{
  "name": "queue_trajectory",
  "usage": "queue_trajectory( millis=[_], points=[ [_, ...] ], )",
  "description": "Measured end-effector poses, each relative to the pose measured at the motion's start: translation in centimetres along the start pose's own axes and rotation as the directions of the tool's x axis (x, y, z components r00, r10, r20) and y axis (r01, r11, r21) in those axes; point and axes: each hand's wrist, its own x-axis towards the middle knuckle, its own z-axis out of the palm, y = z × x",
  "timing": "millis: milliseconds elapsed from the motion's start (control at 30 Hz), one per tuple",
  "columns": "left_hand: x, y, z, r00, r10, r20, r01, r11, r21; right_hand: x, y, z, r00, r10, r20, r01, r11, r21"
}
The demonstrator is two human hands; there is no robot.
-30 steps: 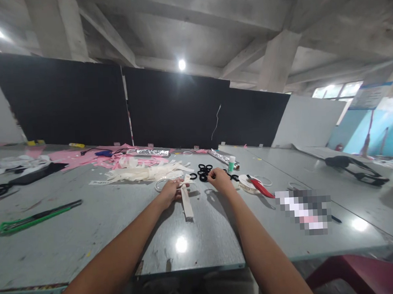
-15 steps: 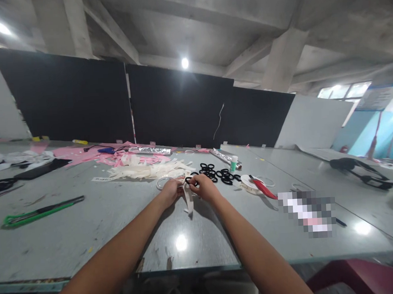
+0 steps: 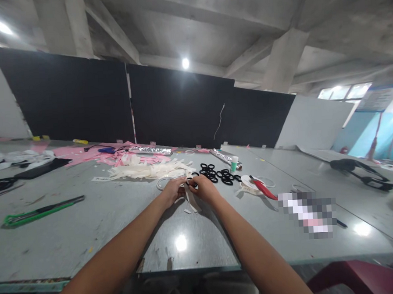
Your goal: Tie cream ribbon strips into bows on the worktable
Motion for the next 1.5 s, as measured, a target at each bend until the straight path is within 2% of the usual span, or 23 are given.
queue_trajectory(
  millis=[133, 200, 300, 400, 500, 633, 800, 933, 1067, 1167, 1267, 1367, 1433, 1500],
  points=[
    [-0.2, -0.2, 0.2, 0.998, 0.049, -0.026, -0.047, 0.996, 0.075, -0.1, -0.1, 0.1, 0.999, -0.042, -0.018, 0.042, 0.999, 0.015],
    [-0.2, -0.2, 0.2, 0.992, 0.116, -0.045, -0.11, 0.987, 0.117, -0.2, -0.3, 0.0, 0.996, -0.068, -0.053, 0.07, 0.997, 0.034],
    [-0.3, 0.0, 0.3, 0.975, 0.207, -0.073, -0.191, 0.964, 0.183, -0.3, -0.6, -0.4, 0.979, -0.047, -0.199, 0.061, 0.996, 0.065],
    [-0.4, 0.6, 0.6, 0.971, 0.222, -0.083, -0.201, 0.956, 0.212, -0.3, -0.5, -0.7, 0.93, 0.05, -0.365, -0.01, 0.994, 0.11],
    [-0.5, 1.1, 0.8, 0.961, 0.265, -0.077, -0.24, 0.94, 0.24, -0.4, -0.3, -1.0, 0.902, 0.072, -0.427, -0.011, 0.99, 0.142],
    [-0.7, 1.2, 0.9, 0.944, 0.321, -0.079, -0.289, 0.916, 0.277, -0.6, -0.7, -1.6, 0.899, -0.016, -0.437, 0.063, 0.994, 0.093],
    [-1.1, 0.8, 0.9, 0.974, 0.225, -0.038, -0.214, 0.957, 0.195, -0.6, -1.7, -2.1, 0.92, -0.153, -0.361, 0.163, 0.987, -0.003],
    [-1.0, 0.6, 1.3, 0.985, 0.169, 0.028, -0.169, 0.986, 0.002, -0.6, -1.5, -1.8, 0.944, -0.15, -0.295, 0.134, 0.988, -0.074],
    [-0.6, 0.7, 1.4, 0.996, 0.086, -0.024, -0.089, 0.978, -0.188, -0.6, -1.3, -1.8, 0.959, -0.127, -0.255, 0.089, 0.984, -0.154],
    [-0.5, 0.7, 1.1, 0.999, 0.037, -0.035, -0.045, 0.968, -0.246, -0.6, -1.4, -1.9, 0.962, -0.1, -0.256, 0.054, 0.982, -0.179],
    [-0.5, 0.6, 0.8, 0.995, 0.089, -0.036, -0.093, 0.984, -0.153, -0.6, -1.3, -1.7, 0.964, -0.061, -0.258, 0.024, 0.989, -0.146],
    [-0.4, 0.5, 0.9, 0.982, 0.189, -0.017, -0.186, 0.978, 0.098, -0.3, -0.7, -1.2, 0.962, 0.033, -0.271, -0.046, 0.998, -0.041],
    [-0.3, 0.5, 1.1, 0.961, 0.275, -0.003, -0.264, 0.923, 0.28, -0.1, -0.2, -0.8, 0.956, 0.121, -0.268, -0.101, 0.991, 0.088],
    [-0.3, 0.6, 1.2, 0.916, 0.401, 0.026, -0.372, 0.82, 0.436, 0.1, 0.1, -0.6, 0.946, 0.214, -0.244, -0.155, 0.958, 0.241]
  ],
)
